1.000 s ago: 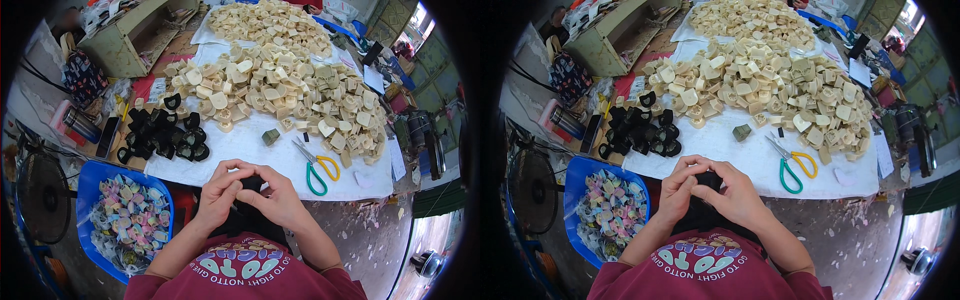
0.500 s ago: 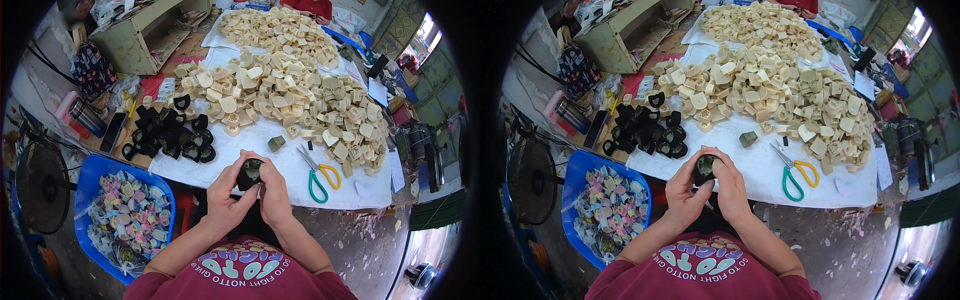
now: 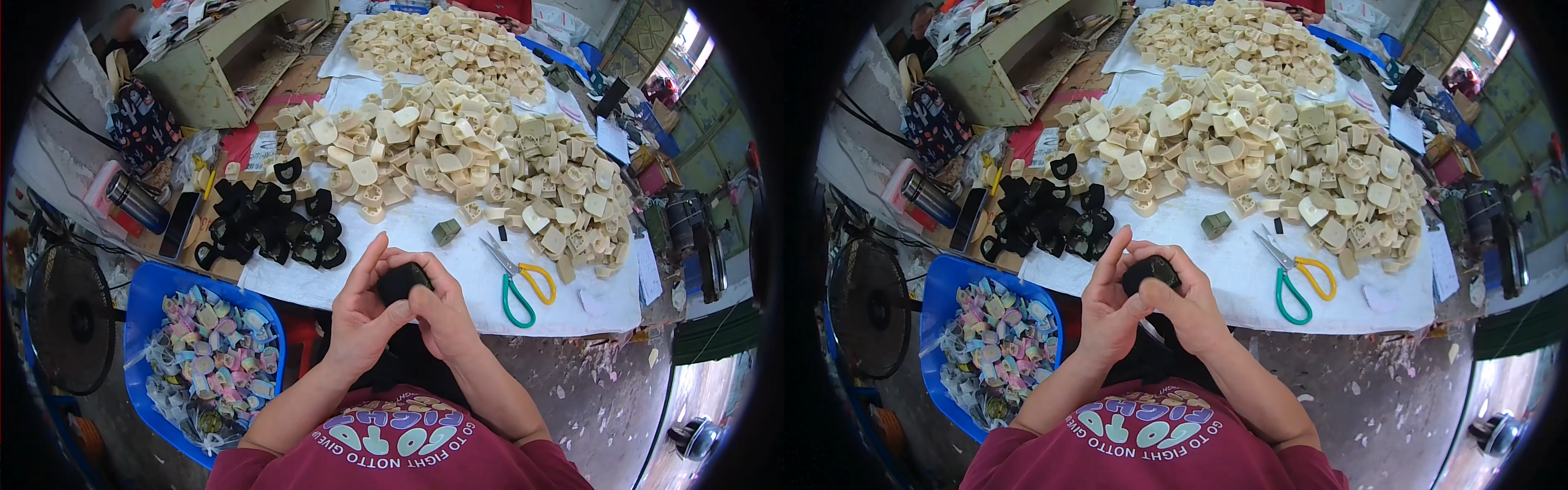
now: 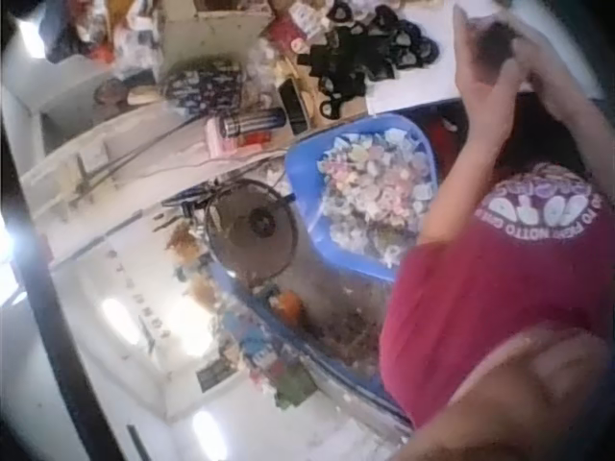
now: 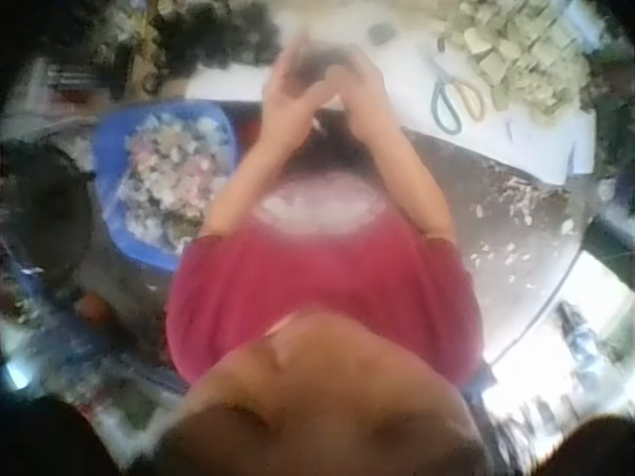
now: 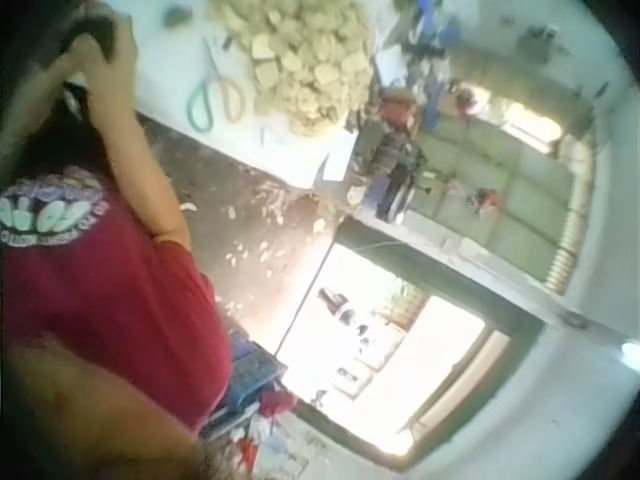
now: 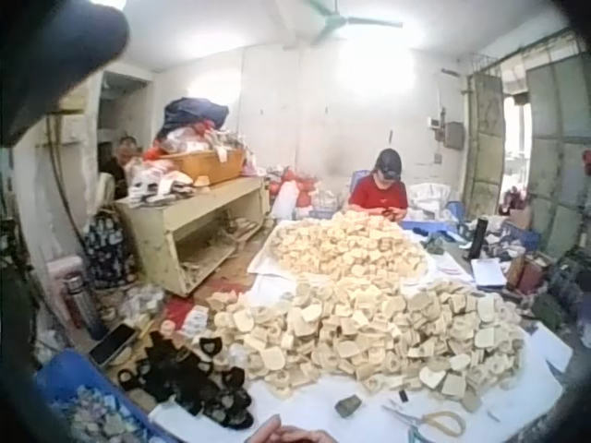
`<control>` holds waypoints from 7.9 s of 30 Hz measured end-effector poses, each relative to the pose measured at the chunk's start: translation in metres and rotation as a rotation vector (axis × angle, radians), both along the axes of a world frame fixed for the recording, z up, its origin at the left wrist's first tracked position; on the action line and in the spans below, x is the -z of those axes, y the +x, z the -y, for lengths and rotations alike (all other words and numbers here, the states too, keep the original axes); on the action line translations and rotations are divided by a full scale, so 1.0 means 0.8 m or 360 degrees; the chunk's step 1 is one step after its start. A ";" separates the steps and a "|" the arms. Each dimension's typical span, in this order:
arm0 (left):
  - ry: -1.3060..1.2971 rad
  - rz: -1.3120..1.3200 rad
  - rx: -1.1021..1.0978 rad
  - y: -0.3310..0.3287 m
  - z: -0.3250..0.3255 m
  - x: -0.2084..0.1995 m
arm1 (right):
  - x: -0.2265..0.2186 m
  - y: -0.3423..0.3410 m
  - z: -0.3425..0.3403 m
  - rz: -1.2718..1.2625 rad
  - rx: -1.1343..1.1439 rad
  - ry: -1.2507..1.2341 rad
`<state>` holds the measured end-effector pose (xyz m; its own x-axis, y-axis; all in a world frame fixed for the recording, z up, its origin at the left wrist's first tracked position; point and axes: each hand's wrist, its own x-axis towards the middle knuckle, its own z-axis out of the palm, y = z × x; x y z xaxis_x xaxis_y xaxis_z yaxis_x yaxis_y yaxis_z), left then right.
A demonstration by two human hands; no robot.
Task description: The person assembles shoe components by wrapping black fabric around beige plastic soles. They use scissors to trim the fabric and secure the pieces with rubber bands. The finished units are placed on a table alongside a large pile of similar parts.
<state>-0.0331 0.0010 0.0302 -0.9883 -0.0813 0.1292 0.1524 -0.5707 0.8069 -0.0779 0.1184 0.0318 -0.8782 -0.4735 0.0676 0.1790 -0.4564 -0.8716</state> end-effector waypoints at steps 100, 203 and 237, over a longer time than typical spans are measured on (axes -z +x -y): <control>0.0535 0.0427 0.0350 0.025 0.029 -0.022 | 0.002 -0.012 0.014 -0.1681 0.0065 0.0585; 0.0137 0.0899 0.0178 0.089 0.047 0.104 | 0.101 0.046 -0.032 0.0755 -0.0416 0.0242; -0.1906 -0.0309 -0.0549 0.052 0.010 0.060 | 0.038 0.019 -0.034 0.0420 -0.0212 0.0925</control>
<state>0.0086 -0.0071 -0.0176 -0.8956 -0.0626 0.4404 0.3210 0.5943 0.7374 -0.0624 0.1460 0.0017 -0.7615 -0.4738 -0.4423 0.4433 0.1171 -0.8887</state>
